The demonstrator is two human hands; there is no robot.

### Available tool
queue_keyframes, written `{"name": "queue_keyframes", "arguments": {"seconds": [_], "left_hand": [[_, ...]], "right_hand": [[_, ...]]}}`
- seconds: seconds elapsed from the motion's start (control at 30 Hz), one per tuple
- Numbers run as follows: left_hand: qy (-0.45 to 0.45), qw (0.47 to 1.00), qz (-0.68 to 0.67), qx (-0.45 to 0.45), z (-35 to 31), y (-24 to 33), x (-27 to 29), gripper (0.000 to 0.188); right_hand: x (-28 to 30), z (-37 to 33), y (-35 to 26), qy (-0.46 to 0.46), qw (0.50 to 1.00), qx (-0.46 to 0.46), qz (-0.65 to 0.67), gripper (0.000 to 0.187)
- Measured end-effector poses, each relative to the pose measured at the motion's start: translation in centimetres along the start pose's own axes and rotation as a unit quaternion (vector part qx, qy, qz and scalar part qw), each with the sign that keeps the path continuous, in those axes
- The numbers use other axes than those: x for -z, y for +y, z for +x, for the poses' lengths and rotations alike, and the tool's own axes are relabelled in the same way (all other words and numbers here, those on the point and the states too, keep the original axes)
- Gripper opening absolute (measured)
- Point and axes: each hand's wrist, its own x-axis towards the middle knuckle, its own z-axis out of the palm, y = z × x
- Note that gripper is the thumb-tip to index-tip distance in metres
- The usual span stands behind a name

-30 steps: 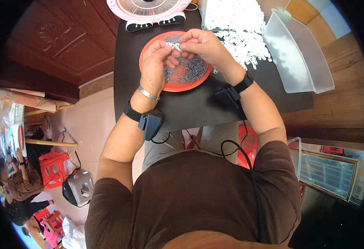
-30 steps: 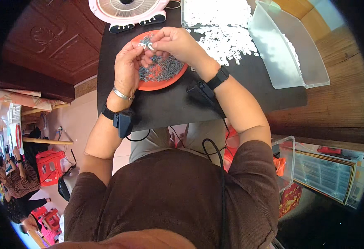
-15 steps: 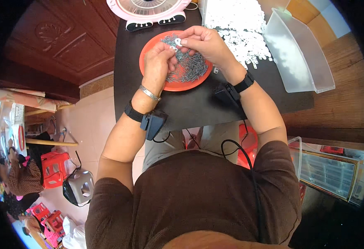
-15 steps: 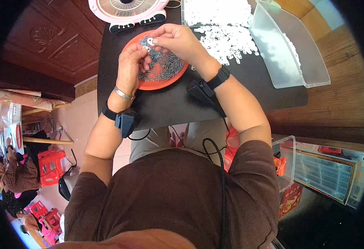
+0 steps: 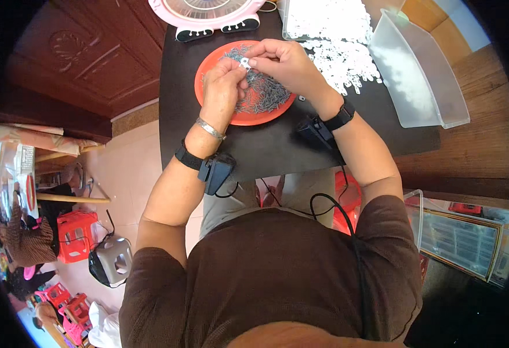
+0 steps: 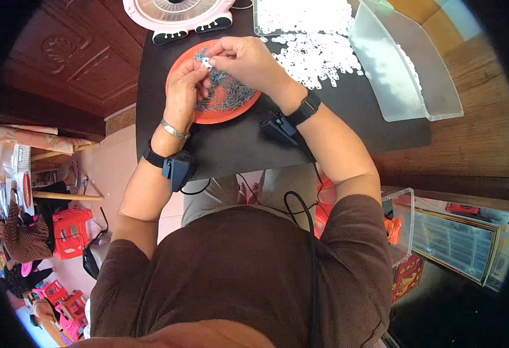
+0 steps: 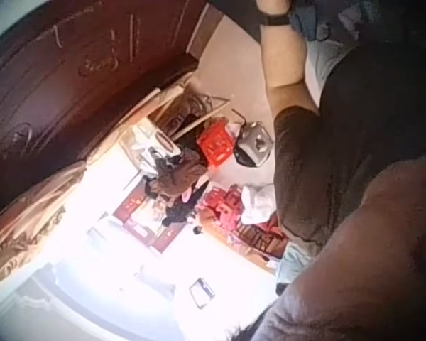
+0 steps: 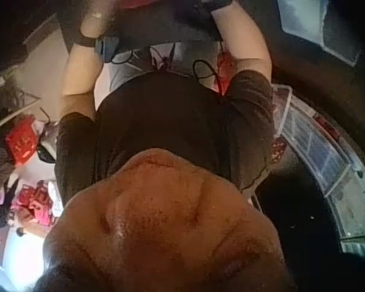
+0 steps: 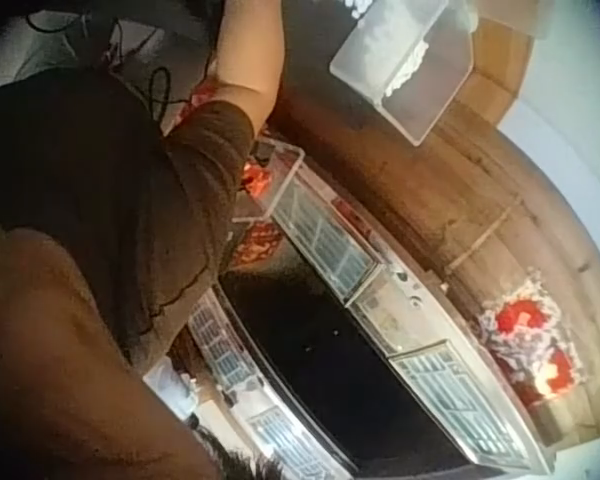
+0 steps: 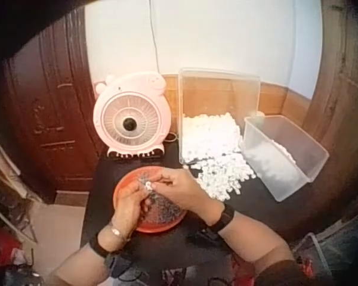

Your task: Assembling small metal pins or LEDs into white plastic housing units manually.

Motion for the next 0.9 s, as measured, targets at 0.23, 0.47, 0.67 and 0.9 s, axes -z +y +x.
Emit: {"name": "queue_keyframes", "arguments": {"seconds": [0.23,0.47,0.67,0.9], "left_hand": [[0.001,0.996,-0.091,-0.006,-0.1,0.0,0.0,0.015],[-0.015,0.996,-0.089,0.013,0.1,0.2,0.3,0.019],[-0.012,0.998,-0.060,0.017,-0.2,0.5,-0.3,0.022],[-0.010,0.995,-0.102,-0.008,0.0,-0.2,-0.2,0.022]], "right_hand": [[-1.4,-0.4,-0.4,0.017,0.998,0.039,-0.038,0.023],[-1.1,-0.4,-0.5,-0.003,0.985,0.100,-0.143,0.030],[-2.0,-0.6,-0.7,0.052,0.952,0.195,-0.230,0.032],[-2.0,-0.6,-0.5,0.040,0.922,0.195,-0.332,0.025]]}}
